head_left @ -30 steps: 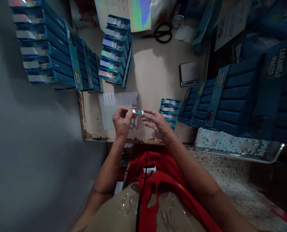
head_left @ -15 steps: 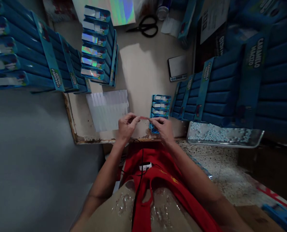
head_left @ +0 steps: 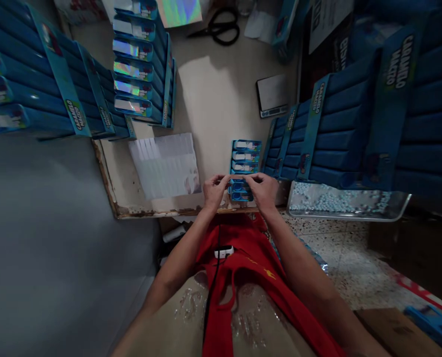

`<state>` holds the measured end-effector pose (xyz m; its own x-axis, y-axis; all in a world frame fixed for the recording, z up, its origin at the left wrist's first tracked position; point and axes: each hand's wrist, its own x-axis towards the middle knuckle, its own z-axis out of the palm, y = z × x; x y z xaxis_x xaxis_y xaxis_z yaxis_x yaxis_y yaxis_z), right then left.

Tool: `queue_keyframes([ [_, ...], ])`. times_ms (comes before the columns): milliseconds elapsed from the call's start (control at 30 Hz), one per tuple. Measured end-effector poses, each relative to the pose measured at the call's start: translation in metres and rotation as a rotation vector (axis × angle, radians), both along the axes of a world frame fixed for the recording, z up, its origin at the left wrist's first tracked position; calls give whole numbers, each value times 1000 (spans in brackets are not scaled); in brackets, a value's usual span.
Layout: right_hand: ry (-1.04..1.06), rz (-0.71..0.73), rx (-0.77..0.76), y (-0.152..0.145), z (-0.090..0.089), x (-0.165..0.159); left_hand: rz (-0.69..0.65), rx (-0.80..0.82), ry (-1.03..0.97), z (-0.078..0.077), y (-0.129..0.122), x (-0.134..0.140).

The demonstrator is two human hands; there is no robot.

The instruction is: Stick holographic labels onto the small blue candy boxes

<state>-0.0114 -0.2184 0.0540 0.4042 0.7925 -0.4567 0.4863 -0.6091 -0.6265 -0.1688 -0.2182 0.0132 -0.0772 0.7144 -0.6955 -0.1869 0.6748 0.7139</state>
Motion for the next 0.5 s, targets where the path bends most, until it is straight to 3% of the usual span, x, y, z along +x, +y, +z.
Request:
queue_keyframes([
  [333, -96, 37, -49, 1, -11, 6, -17, -49, -14, -13, 2, 1],
  [433, -190, -39, -131, 1, -19, 16, -31, -161, -89, -23, 1, 7],
  [500, -102, -70, -161, 0, -22, 21, -32, -240, -88, -29, -1, 11],
])
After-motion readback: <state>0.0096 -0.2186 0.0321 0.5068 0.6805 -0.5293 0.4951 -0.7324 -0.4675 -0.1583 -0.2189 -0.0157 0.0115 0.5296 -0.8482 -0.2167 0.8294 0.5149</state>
